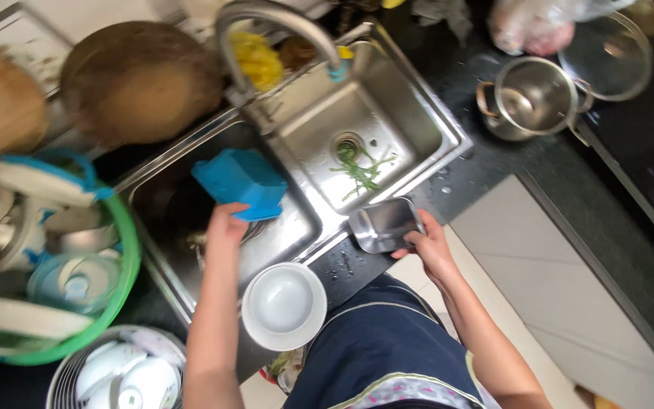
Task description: Wash and rinse various kitchen items including bowls, a pot, and chopsticks in a kitchen sink.
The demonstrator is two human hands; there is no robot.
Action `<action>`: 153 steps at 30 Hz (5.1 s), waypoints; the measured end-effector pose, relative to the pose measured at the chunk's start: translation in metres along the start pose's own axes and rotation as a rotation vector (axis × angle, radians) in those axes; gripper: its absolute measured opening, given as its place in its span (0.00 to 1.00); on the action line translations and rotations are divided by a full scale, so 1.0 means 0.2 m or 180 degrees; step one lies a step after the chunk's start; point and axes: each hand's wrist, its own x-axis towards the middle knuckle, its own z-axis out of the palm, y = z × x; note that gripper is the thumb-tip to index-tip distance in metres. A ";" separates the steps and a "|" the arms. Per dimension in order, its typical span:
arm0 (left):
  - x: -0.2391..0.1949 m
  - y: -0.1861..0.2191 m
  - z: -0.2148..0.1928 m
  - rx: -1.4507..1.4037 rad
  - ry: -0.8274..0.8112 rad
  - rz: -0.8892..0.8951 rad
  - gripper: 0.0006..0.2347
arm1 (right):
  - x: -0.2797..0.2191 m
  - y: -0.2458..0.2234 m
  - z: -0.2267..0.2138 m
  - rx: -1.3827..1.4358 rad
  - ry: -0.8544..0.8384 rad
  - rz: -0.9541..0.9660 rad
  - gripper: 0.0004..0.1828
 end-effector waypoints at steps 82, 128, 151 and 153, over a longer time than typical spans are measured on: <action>-2.86 -0.92 0.37 0.4447 0.1784 0.0923 0.30 | 0.18 -0.17 2.55 -0.2955 -0.2613 -0.4556 0.51; -2.72 -0.74 0.54 0.4799 0.2313 0.1199 0.27 | 0.09 -0.03 0.68 -0.2182 -0.2695 0.1443 0.38; -2.56 -0.81 0.53 0.5095 0.2609 0.1560 0.26 | 0.17 0.13 0.58 -0.1844 -0.2825 0.1522 0.41; -2.52 -0.82 0.52 0.5137 0.2579 0.1772 0.25 | 0.20 0.10 0.53 -0.2044 -0.2734 0.1355 0.38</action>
